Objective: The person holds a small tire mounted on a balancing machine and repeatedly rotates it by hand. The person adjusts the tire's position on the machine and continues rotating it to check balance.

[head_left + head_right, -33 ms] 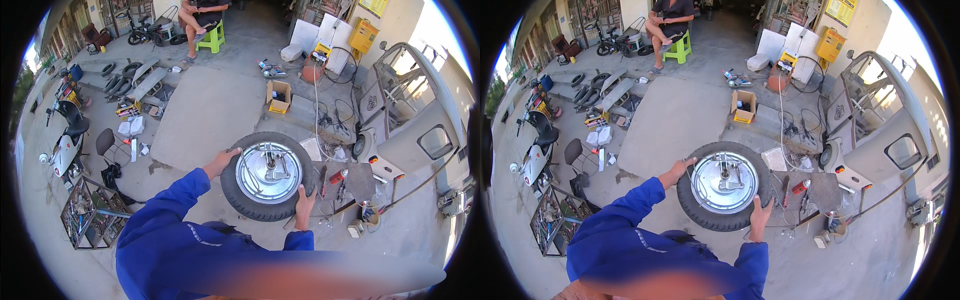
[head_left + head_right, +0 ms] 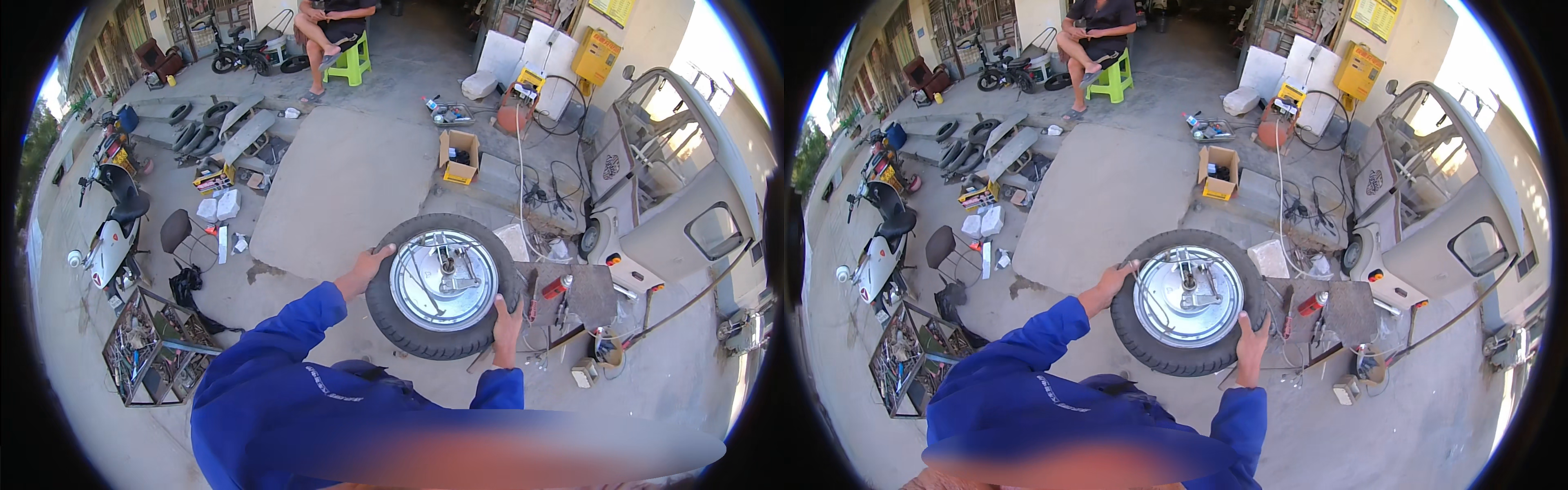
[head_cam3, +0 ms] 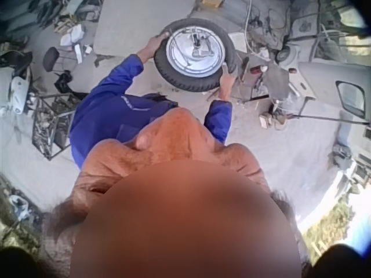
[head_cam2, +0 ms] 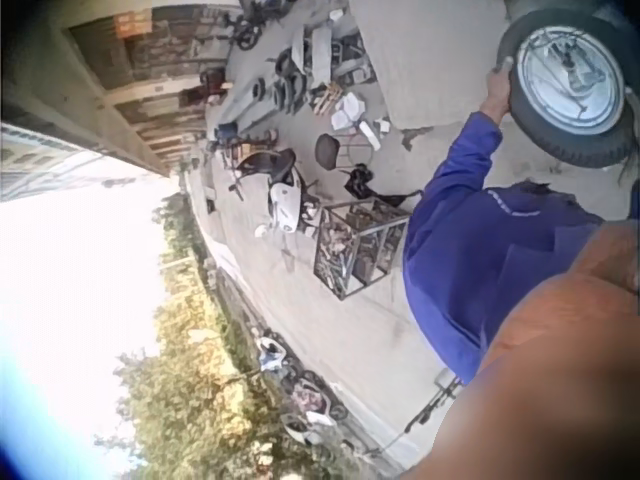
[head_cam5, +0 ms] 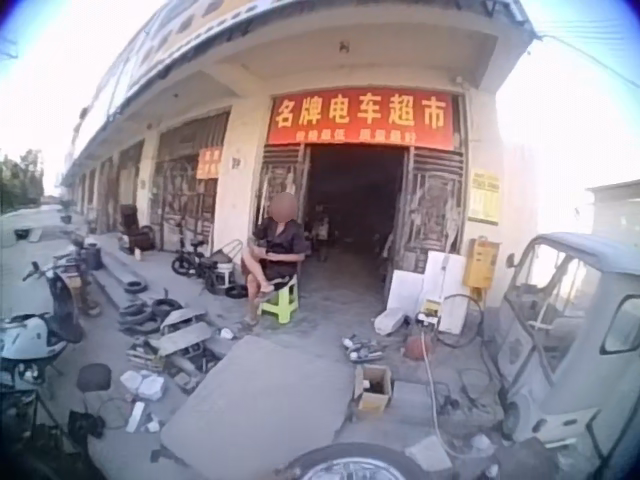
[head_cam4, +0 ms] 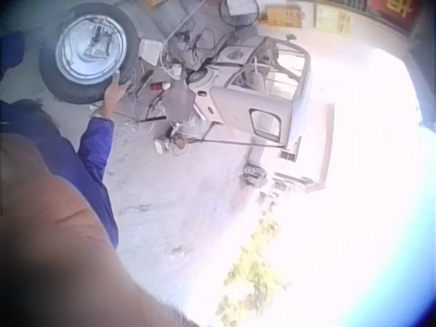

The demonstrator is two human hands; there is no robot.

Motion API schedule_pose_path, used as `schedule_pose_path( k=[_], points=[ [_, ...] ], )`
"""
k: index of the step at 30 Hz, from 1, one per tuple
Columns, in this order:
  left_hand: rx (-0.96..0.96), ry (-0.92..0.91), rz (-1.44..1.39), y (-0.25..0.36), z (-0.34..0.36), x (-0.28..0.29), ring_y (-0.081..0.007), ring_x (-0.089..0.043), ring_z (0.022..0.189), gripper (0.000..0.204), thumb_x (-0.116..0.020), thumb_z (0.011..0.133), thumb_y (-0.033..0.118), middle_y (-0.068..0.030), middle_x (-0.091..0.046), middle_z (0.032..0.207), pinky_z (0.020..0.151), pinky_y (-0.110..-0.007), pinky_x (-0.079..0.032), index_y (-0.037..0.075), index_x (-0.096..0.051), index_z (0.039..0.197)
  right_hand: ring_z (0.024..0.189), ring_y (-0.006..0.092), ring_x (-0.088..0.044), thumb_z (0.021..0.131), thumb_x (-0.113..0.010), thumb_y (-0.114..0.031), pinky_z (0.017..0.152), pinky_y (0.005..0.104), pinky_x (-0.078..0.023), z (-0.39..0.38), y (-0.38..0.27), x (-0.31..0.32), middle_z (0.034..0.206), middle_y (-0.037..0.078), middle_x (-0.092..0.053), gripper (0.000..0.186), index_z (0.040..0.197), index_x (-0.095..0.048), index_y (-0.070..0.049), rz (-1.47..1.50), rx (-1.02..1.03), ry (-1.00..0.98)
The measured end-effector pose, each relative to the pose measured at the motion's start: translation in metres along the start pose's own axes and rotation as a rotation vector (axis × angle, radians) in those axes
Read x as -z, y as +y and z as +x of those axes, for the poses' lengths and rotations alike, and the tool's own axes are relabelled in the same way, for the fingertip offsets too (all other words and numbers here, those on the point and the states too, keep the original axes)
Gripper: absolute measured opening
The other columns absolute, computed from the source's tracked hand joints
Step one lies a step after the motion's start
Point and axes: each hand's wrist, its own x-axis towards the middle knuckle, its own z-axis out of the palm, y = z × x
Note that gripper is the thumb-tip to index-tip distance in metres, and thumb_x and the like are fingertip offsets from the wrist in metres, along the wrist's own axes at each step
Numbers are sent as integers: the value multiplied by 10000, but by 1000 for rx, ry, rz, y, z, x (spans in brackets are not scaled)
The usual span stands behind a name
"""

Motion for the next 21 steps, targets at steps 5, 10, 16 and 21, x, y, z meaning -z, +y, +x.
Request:
schedule_pose_path(
  k=[5,10,16,21],
  points=[
    [-36,315,-133,-48,-72,-20,-286,-682,1138,770,-772,959,470,-227,-673,1290,965,-408,-571,-117,-536,1399,1126,237,-675,917,-796,-315,989,341,-522,98,-19,4,1296,191,-700,772,1516,-501,74,3,8,-412],
    [-36,220,-167,-44,-67,-22,-275,-707,1094,799,-777,948,490,-219,-685,1275,920,-396,-593,-112,-526,1410,1096,222,-681,906,-806,-270,954,334,-535,94,-17,0,1280,172,-706,713,1484,-550,59,82,-4,-332],
    [41,-148,44,16,27,6,-267,-743,1030,754,-755,960,507,-206,-732,1215,894,-389,-612,-88,-595,1394,1435,407,-478,922,-769,-401,1217,410,-335,-26,-2,-20,1534,346,-493,929,1542,-383,172,2,84,164],
    [-86,-454,392,65,103,-23,-231,-748,995,617,-715,988,504,-185,-757,1208,888,-356,-600,-37,-727,1285,1527,372,-324,1000,-715,-319,1275,425,-215,-115,7,-59,1664,302,-301,918,1612,-215,148,129,112,294]
  ],
)
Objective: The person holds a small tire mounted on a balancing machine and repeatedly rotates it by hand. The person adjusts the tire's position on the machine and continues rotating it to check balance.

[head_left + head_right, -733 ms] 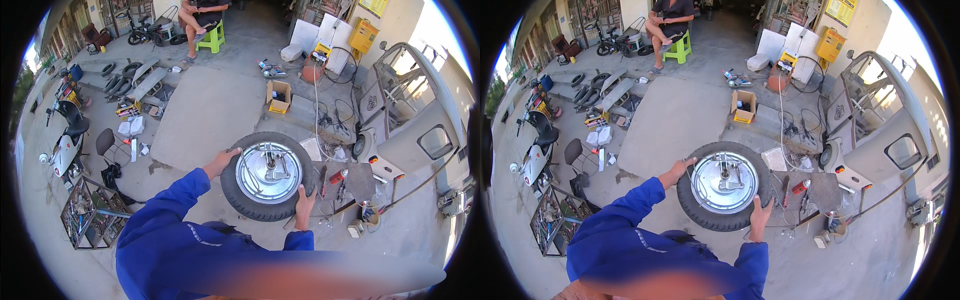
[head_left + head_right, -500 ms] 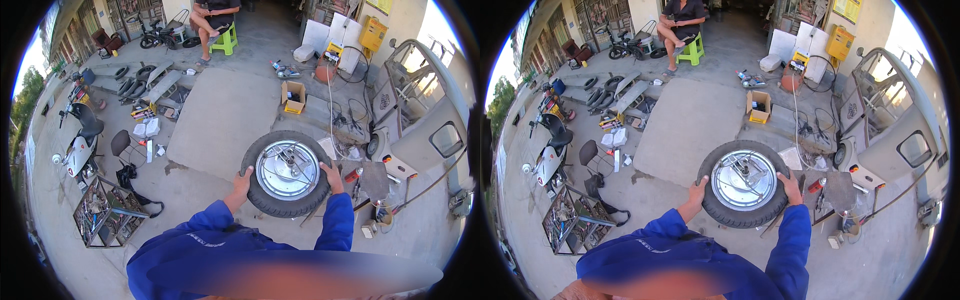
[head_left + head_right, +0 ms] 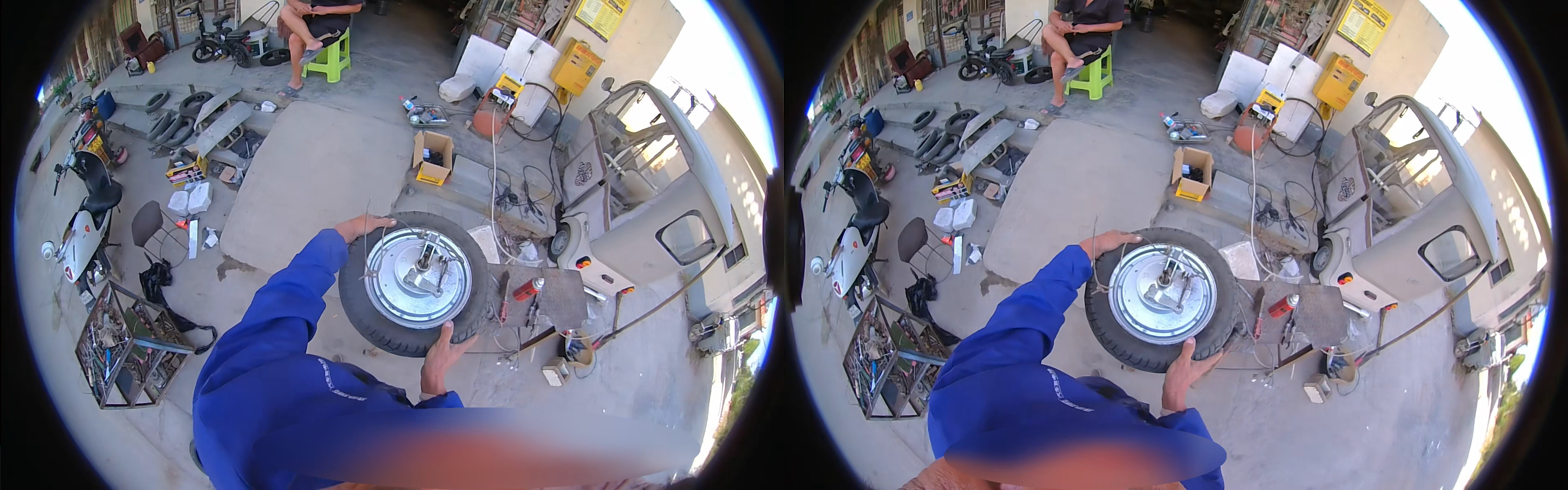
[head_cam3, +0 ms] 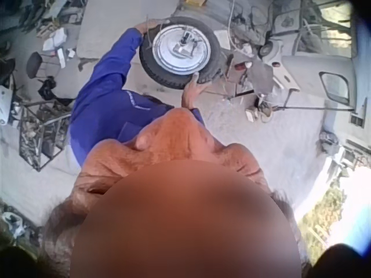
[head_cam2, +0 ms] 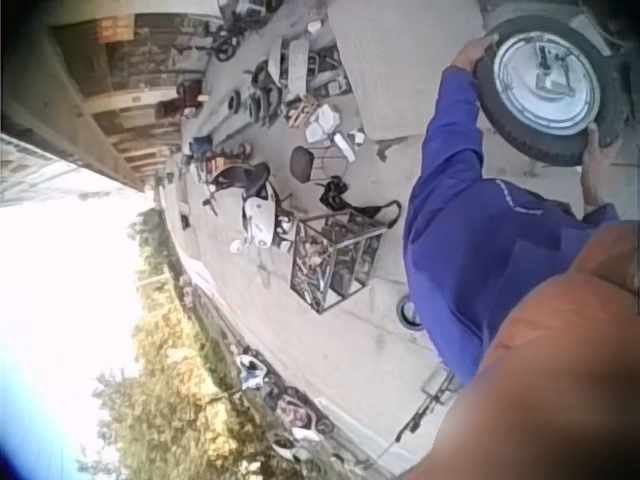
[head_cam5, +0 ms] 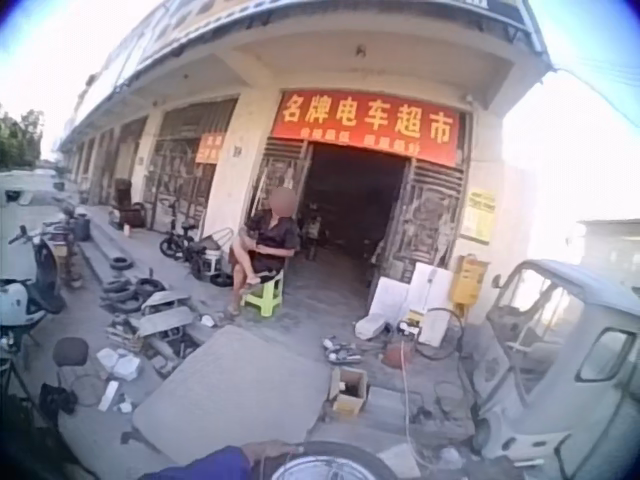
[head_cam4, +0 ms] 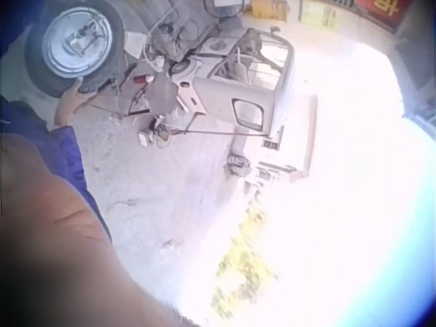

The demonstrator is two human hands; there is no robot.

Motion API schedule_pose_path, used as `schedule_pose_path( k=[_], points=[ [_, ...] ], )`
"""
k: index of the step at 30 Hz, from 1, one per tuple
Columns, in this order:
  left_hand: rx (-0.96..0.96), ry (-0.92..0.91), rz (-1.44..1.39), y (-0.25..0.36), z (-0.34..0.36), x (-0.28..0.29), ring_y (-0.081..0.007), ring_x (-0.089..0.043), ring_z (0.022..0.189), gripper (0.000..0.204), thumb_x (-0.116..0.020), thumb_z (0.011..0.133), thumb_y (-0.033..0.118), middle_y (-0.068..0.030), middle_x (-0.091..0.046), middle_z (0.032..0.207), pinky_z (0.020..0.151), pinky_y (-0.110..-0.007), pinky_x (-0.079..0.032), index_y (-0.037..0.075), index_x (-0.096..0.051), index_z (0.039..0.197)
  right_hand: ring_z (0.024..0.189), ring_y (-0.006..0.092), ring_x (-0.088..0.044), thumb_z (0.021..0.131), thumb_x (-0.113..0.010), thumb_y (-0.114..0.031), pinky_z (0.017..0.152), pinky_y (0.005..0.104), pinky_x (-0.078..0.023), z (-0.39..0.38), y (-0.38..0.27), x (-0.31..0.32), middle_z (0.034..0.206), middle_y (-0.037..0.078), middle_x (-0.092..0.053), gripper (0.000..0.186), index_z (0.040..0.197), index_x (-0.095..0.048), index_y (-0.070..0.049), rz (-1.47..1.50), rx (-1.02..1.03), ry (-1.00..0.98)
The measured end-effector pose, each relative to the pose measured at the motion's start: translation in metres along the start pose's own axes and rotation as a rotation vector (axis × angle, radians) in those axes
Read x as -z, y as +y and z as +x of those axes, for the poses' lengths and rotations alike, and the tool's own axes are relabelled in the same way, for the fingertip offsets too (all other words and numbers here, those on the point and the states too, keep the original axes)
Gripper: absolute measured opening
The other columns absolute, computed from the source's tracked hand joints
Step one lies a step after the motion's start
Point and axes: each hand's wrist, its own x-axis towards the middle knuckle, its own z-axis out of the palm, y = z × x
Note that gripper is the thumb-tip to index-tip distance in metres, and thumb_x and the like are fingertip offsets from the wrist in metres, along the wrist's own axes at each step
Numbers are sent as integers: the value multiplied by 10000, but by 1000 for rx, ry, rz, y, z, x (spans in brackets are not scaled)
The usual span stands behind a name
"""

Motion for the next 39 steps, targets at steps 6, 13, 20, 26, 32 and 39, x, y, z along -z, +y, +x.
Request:
schedule_pose_path(
  k=[6,13,20,26,32,39],
  points=[
    [91,161,-256,-38,-54,-8,-251,-740,1041,734,-714,977,551,-195,-721,1265,933,-386,-595,-49,-631,1393,1502,390,-387,951,-755,-366,1250,420,-282,67,-1,20,1626,339,-363,960,1595,-269,154,-92,-63,-149],
    [142,901,-579,-78,-169,-138,-296,-651,1202,880,-703,985,561,-241,-620,1372,993,-406,-556,-125,-451,1474,1009,213,-706,897,-820,-292,894,337,-561,243,1,-15,1225,179,-721,714,1448,-575,91,13,-222,-753],
    [100,798,-455,-105,-178,-148,-297,-628,1235,919,-713,963,584,-262,-595,1385,1057,-395,-512,-98,-401,1494,941,209,-720,889,-835,-346,837,319,-558,280,12,-41,1095,183,-763,637,1295,-685,121,-206,-43,-686],
    [45,590,-263,-74,-146,-74,-309,-620,1271,1028,-757,922,588,-280,-559,1425,1063,-407,-530,-98,-309,1544,1207,287,-645,952,-770,-388,1058,370,-473,199,10,-1,1317,256,-688,725,1399,-584,151,-176,56,-388],
    [89,260,-29,-14,-31,-9,-320,-728,1083,828,-722,960,573,-281,-697,1253,923,-438,-600,-135,-584,1367,1490,368,-421,988,-727,-337,1224,408,-326,52,31,6,1631,278,-396,854,1581,-338,138,94,-64,-30],
    [171,-64,-307,-9,-12,-6,-254,-753,1025,688,-672,1010,557,-212,-747,1213,908,-398,-613,-52,-673,1330,1365,325,-519,1014,-707,-272,1154,394,-403,35,-3,3,1551,241,-486,794,1601,-316,94,194,-127,25]
  ],
)
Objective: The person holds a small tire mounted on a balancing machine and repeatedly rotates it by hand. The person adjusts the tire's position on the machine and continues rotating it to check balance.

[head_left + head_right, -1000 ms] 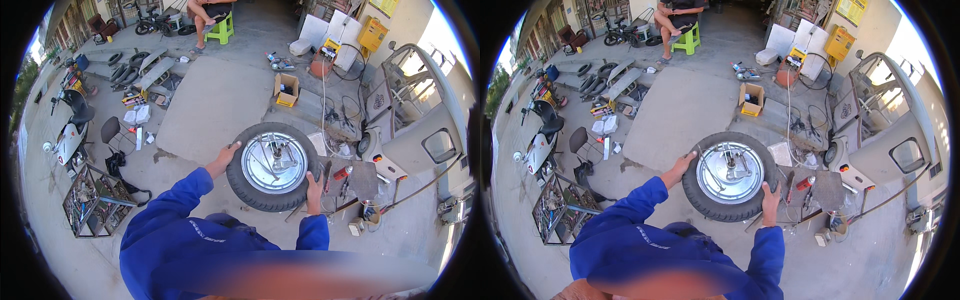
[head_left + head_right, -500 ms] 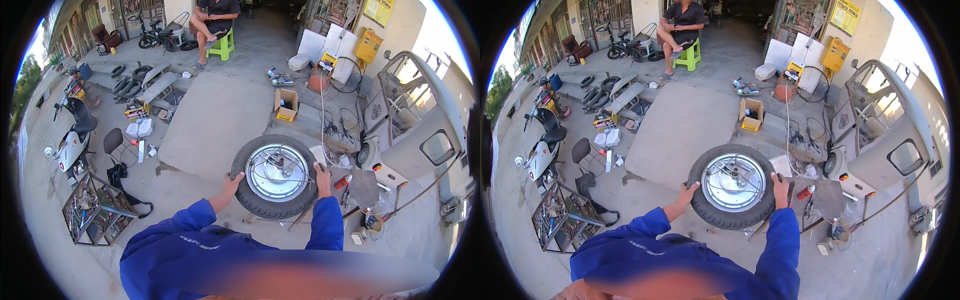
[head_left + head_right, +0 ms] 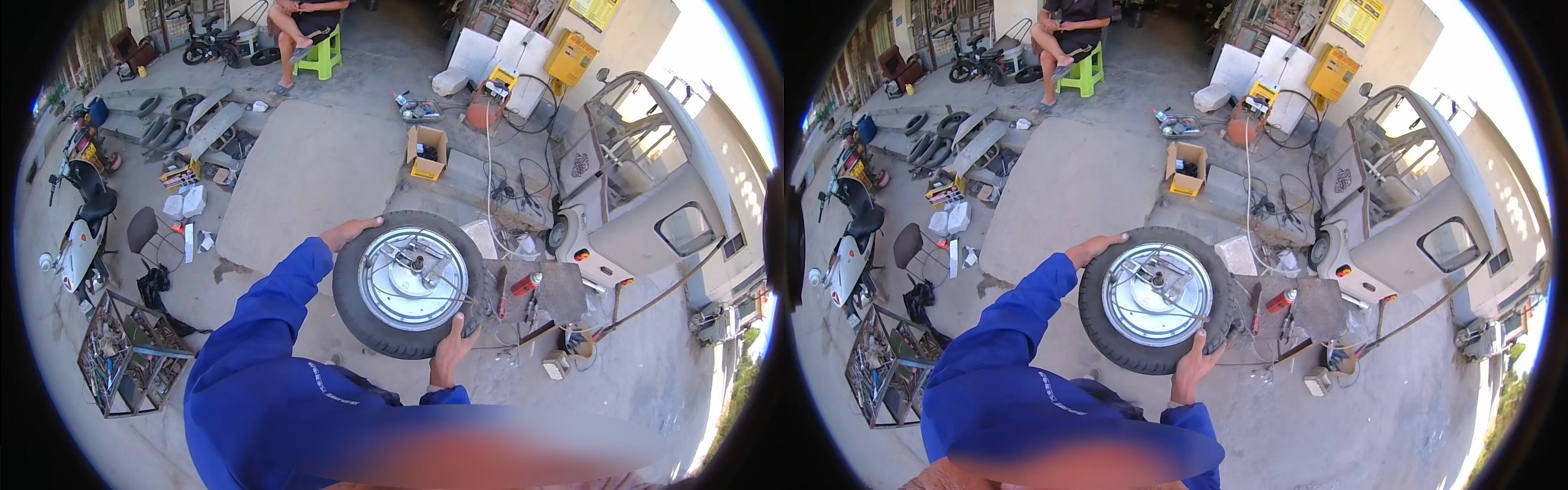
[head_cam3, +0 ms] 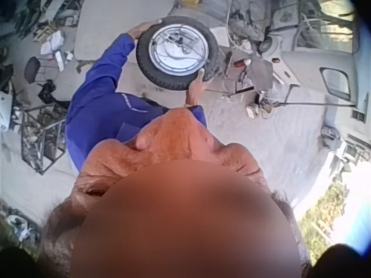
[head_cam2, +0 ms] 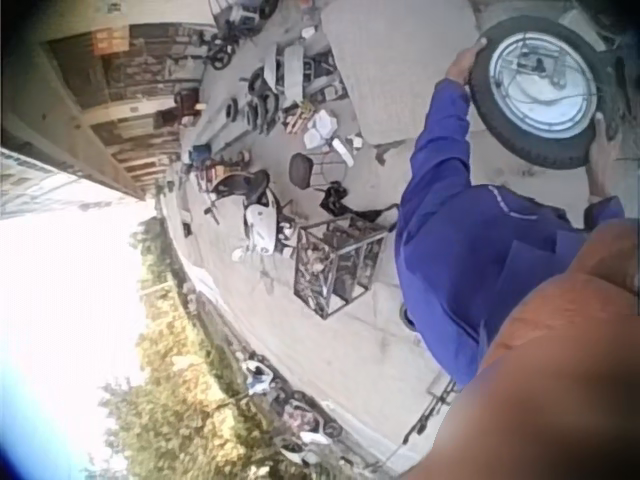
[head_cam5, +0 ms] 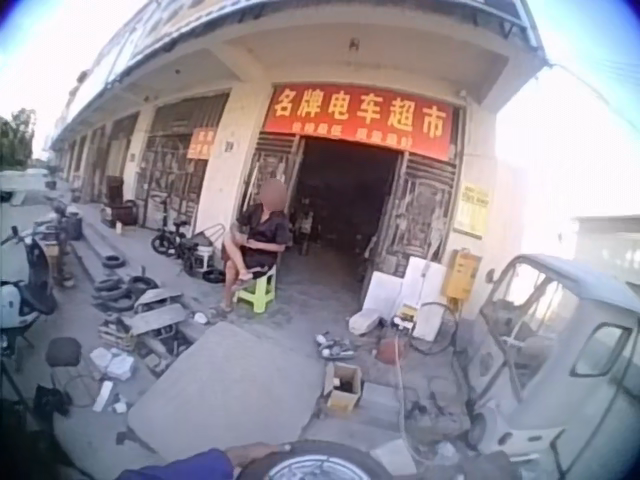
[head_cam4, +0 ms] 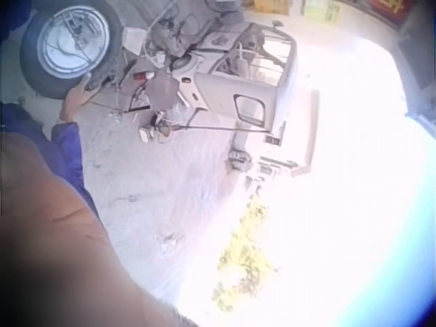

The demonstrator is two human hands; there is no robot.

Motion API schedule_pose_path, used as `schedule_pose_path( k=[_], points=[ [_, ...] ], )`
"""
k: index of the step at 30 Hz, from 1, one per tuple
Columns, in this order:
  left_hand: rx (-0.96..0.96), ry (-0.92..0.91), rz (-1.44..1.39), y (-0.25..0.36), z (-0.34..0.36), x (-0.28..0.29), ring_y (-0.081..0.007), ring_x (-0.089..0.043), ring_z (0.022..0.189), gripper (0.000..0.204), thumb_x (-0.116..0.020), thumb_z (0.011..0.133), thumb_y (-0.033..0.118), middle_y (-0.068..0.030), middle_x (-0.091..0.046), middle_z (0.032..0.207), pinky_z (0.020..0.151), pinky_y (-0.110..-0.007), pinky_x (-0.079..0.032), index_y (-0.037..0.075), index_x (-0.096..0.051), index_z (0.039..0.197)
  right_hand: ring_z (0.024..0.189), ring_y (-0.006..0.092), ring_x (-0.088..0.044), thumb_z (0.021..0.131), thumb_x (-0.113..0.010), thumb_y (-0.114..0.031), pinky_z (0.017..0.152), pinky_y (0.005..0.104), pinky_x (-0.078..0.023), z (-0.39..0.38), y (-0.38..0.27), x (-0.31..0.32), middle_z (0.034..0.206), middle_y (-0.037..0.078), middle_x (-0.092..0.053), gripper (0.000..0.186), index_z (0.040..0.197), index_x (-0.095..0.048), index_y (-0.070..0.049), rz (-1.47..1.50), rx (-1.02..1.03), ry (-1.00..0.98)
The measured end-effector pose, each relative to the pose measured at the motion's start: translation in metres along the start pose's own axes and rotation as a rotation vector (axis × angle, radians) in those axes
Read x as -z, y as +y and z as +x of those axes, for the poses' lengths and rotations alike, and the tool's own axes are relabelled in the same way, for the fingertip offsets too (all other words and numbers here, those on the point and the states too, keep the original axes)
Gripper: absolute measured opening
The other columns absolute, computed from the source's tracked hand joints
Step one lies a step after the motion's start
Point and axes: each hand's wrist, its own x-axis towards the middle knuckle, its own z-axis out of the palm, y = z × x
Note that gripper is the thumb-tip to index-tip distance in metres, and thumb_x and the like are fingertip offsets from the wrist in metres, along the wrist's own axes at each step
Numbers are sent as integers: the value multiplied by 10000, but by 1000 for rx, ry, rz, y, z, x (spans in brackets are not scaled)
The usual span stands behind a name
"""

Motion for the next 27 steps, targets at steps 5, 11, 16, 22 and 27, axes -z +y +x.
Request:
schedule_pose_path(
  k=[5,11,16,22,27],
  points=[
    [-101,174,-91,-21,-50,-14,-255,-729,1069,704,-663,1021,548,-202,-729,1247,957,-399,-589,-74,-650,1349,1442,393,-465,960,-737,-421,1205,407,-345,36,-17,12,1552,331,-476,909,1549,-371,167,-305,-5,-86],
    [-164,463,-404,-90,-93,-47,-276,-715,1103,752,-651,1033,538,-213,-706,1294,976,-406,-578,-93,-562,1431,1150,250,-676,913,-795,-345,1002,359,-527,136,-31,7,1287,209,-700,757,1471,-535,96,-179,-225,-479],
    [-258,607,-360,-95,-113,-69,-267,-669,1193,785,-625,1045,544,-204,-657,1378,1006,-404,-557,-105,-504,1469,1233,230,-626,903,-825,-372,1064,327,-477,187,-9,-13,1396,198,-640,848,1528,-489,92,-374,-99,-562],
    [-153,466,118,-68,-81,-3,-243,-659,1150,815,-641,1010,583,-157,-657,1327,944,-399,-561,-59,-488,1488,1325,380,-616,861,-785,-569,1127,399,-444,152,3,10,1400,320,-638,929,1451,-564,114,-391,-40,-256],
    [-114,282,143,-7,-30,-6,-278,-717,1106,806,-714,976,530,-232,-703,1280,941,-385,-578,-132,-556,1408,1517,412,-393,888,-803,-473,1239,412,-304,19,-11,9,1621,335,-391,1046,1602,-313,115,-475,66,-42]
  ],
)
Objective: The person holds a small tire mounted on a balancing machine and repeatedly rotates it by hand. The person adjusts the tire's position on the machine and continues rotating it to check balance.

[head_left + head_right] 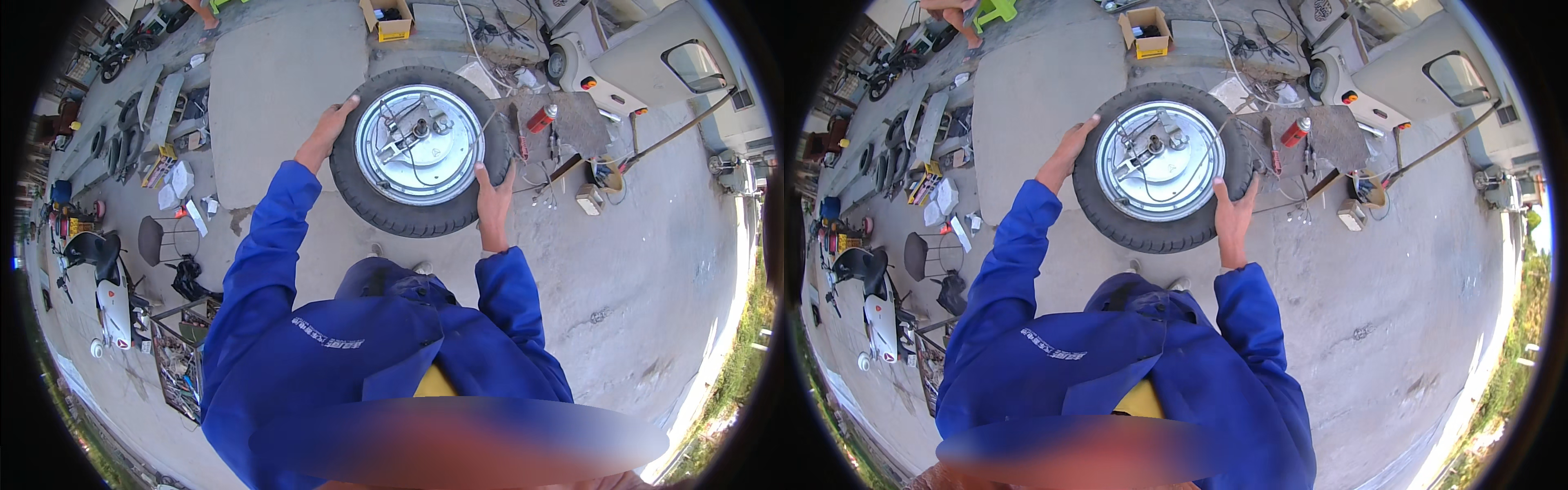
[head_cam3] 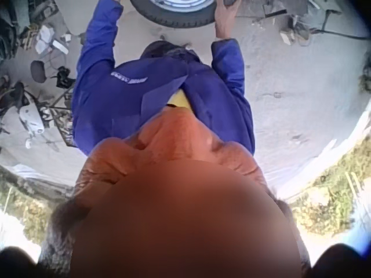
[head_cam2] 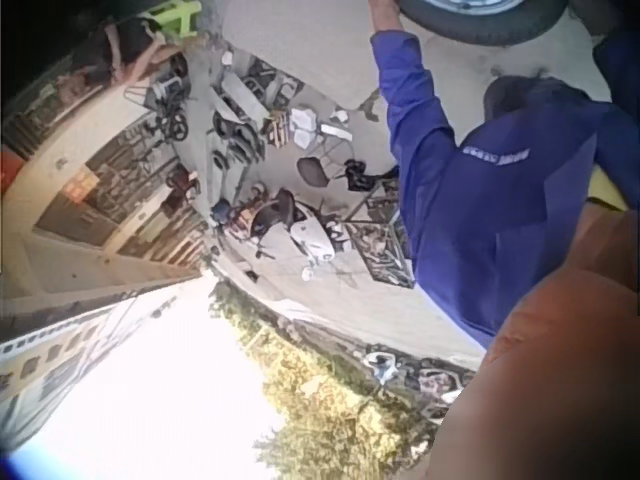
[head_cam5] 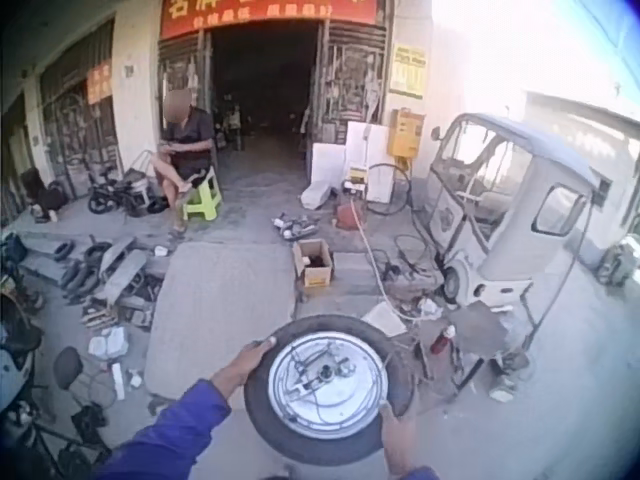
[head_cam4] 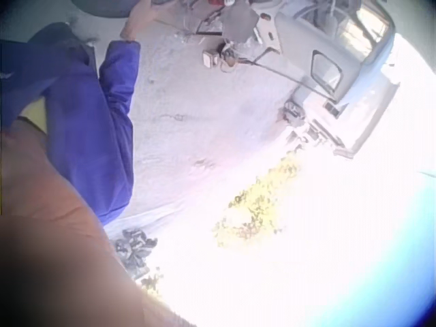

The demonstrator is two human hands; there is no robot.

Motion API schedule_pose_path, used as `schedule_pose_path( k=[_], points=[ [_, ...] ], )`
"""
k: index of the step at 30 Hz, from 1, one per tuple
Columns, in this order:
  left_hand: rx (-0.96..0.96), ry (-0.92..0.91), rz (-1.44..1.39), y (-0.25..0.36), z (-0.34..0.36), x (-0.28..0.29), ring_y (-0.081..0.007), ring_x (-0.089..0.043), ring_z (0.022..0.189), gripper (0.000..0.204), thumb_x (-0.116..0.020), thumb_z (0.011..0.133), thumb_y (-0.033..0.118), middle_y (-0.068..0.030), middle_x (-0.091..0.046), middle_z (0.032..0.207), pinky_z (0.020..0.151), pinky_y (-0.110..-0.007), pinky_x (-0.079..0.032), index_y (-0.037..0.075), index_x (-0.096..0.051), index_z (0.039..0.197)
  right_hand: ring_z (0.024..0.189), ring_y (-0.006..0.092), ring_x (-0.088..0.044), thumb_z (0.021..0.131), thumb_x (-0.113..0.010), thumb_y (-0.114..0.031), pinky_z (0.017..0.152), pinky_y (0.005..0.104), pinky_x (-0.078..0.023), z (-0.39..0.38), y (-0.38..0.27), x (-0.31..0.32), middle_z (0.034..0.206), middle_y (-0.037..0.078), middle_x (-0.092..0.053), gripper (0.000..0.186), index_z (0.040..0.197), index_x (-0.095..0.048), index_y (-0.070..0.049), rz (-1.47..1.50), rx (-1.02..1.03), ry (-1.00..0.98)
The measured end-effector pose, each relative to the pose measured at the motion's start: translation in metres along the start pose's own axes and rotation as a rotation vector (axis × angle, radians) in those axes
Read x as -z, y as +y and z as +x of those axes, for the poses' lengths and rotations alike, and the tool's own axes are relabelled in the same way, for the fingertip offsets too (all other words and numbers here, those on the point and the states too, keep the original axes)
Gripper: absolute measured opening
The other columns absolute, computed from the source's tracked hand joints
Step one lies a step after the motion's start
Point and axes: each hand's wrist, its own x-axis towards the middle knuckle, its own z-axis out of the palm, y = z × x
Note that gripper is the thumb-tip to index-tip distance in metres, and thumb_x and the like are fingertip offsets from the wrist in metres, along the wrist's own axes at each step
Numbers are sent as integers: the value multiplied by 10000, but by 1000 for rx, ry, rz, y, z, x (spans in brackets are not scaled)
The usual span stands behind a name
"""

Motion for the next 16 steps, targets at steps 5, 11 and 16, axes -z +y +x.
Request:
schedule_pose_path(
  k=[5,11,16],
  points=[
    [98,-172,-47,9,14,-3,-249,-753,979,725,-717,979,539,-199,-759,1157,901,-376,-600,-91,-656,1332,1486,392,-430,933,-780,-440,1225,412,-324,-22,-1,-2,1599,317,-430,994,1609,-300,108,142,-86,89],
    [32,67,-271,-26,-34,-3,-259,-736,1053,751,-708,996,519,-213,-726,1255,949,-376,-583,-106,-592,1397,1470,406,-458,930,-763,-480,1213,404,-342,43,0,7,1568,340,-467,977,1596,-350,105,-48,-38,-128],
    [-60,456,-368,-76,-86,-32,-294,-588,1352,922,-735,978,525,-269,-594,1455,1149,-392,-456,-196,-435,1470,1214,261,-678,912,-799,-412,1053,363,-522,154,-26,-6,1396,279,-644,897,1593,-424,35,101,-67,-635]
  ],
)
